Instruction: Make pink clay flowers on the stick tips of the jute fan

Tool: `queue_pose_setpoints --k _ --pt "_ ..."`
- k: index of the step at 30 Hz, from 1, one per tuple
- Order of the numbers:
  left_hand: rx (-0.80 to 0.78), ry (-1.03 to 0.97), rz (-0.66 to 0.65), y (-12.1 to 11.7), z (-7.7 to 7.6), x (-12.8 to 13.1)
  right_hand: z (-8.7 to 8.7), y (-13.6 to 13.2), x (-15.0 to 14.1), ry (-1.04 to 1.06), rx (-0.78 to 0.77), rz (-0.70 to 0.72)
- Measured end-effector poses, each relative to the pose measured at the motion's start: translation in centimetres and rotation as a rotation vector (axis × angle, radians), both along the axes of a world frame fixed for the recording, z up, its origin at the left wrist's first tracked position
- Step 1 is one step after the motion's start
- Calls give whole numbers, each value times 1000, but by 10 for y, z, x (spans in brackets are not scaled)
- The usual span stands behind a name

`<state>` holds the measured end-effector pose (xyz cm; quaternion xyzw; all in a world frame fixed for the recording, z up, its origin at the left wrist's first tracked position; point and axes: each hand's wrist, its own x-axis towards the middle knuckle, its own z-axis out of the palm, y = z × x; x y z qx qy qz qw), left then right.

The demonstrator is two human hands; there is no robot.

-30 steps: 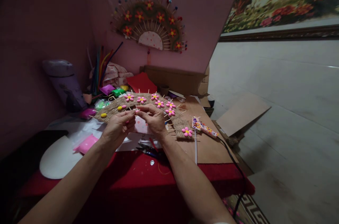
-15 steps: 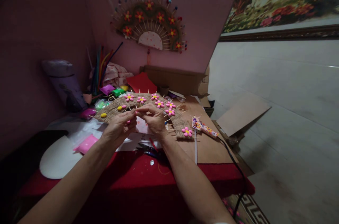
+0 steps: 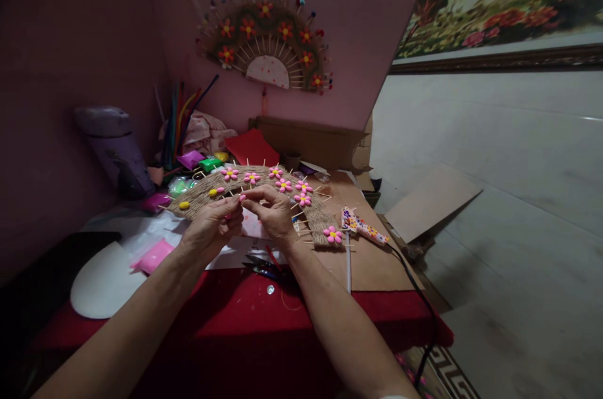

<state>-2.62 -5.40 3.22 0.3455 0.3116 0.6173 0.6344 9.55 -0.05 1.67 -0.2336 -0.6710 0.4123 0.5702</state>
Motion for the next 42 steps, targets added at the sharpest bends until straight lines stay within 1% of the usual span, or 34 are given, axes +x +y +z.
queue_pose_setpoints --k 2,4,6,8,10,15,18,30,35,39,42 --pt "-11 29 31 1 -1 0 1 0 0 -10 25 -28" --pt "-12 77 108 3 -1 1 2 -2 0 -20 60 -73" --pt "-10 145 189 4 -3 1 3 -4 0 -52 129 -129" --pt "-13 207 219 4 -3 1 4 -6 -1 -99 204 -164" --pt "-5 202 196 4 -4 1 5 -8 0 -141 245 -180" --pt "31 86 109 2 -2 1 4 -7 1 -171 272 -191" --pt "13 71 114 1 -1 1 3 -5 0 -147 296 -184" --pt "3 75 140 2 -3 1 3 -7 1 -169 252 -193" --pt "35 72 142 3 -5 -1 4 -7 1 -163 234 -159" --pt "20 66 157 3 -3 0 0 -5 0 -153 175 -136" --pt "13 65 174 2 -2 0 -4 -2 0 -122 115 -92"
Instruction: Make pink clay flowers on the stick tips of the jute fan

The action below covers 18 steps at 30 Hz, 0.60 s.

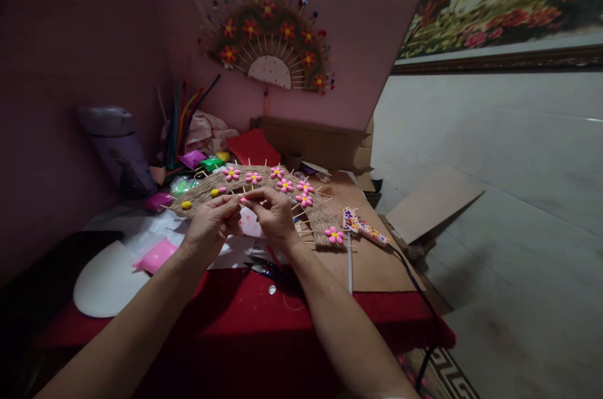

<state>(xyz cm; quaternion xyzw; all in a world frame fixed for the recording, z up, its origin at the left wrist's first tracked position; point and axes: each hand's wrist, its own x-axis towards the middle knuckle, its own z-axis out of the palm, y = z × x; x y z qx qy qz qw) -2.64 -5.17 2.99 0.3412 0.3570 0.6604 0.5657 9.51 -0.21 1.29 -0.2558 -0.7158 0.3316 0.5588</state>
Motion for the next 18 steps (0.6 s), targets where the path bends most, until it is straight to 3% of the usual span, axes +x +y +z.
queue_pose_setpoints --k 4,6,8,12,18 --pt "11 162 159 3 -3 -1 4 5 -1 106 -75 14" --pt "54 433 304 3 -6 0 13 7 -2 147 -106 -7" --pt "74 796 366 1 -7 2 25 10 -7 113 -118 4" --pt "-44 1403 287 -7 -6 7 45 22 -24 -120 6 64" --pt "-87 1652 222 -14 -5 11 46 59 -50 -398 237 -18"
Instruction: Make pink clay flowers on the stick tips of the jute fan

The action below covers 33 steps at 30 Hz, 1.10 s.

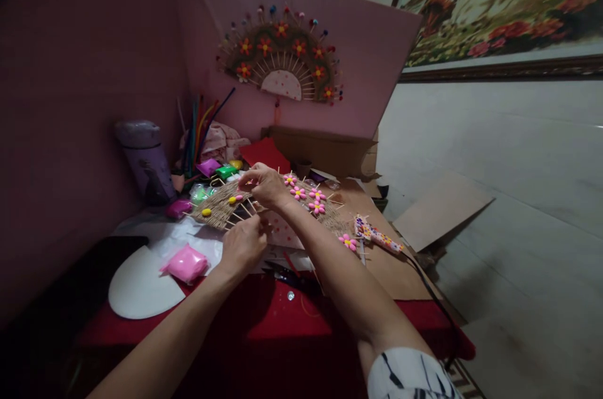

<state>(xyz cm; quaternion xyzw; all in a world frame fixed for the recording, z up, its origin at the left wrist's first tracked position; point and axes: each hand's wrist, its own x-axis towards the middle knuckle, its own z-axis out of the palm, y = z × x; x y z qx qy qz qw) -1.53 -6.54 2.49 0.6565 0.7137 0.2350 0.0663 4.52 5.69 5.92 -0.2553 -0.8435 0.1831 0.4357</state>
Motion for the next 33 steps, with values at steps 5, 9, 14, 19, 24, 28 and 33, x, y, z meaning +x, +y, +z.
queue_pose_setpoints --k 5,9,14,19,24,28,33 --pt "-6 30 4 -1 0 2 -2 20 -10 -153 162 -16" --pt "-1 36 -1 -3 0 3 -1 25 -14 -218 210 -3" --pt "-28 25 0 -3 0 4 0 25 -18 -283 240 5" --pt "-21 23 -5 -3 -1 4 2 23 -21 -347 250 24" --pt "-17 19 -9 -4 -2 4 2 26 -22 -371 244 42" --pt "-10 27 -13 -3 -2 4 0 28 -24 -379 219 78" --pt "14 39 -11 -4 -2 3 -2 29 -18 -323 209 105"
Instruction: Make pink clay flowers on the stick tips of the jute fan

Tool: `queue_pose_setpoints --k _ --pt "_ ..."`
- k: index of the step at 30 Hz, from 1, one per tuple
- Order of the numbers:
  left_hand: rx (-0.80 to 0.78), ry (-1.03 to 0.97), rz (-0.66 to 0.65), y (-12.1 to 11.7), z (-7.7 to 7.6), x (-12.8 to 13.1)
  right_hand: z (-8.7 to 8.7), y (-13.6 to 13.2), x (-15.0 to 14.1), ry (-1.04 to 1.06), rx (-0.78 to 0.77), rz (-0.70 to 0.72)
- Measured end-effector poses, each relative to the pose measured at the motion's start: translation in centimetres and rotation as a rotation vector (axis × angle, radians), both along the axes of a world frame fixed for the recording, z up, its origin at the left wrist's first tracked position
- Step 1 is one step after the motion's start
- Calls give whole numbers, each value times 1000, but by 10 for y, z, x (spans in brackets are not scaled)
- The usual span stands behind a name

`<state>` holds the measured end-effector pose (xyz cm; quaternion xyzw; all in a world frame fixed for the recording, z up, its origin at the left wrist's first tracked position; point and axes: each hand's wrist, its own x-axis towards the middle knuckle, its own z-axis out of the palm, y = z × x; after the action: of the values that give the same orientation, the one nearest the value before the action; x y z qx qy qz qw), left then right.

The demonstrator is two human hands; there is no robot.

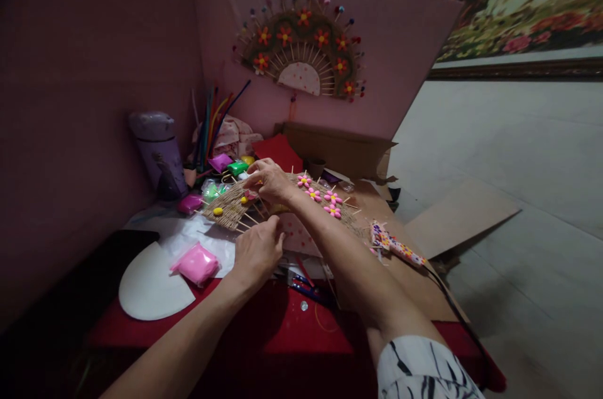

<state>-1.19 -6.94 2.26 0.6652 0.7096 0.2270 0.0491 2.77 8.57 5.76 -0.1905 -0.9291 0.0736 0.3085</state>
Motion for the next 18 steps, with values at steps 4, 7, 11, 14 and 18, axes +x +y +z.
queue_pose_setpoints --k 4,7,11,14,18 --pt "4 11 2 0 -1 1 -4 -5 10 3 81 -17" --pt "0 32 26 0 -2 2 -9 -10 14 -58 199 -35" --pt "-3 43 29 1 -1 2 -15 -12 14 -104 286 -45" --pt "13 41 23 1 -1 2 -17 -11 15 -103 273 -55" --pt "28 34 16 0 -1 1 -15 -11 17 -68 252 -73"
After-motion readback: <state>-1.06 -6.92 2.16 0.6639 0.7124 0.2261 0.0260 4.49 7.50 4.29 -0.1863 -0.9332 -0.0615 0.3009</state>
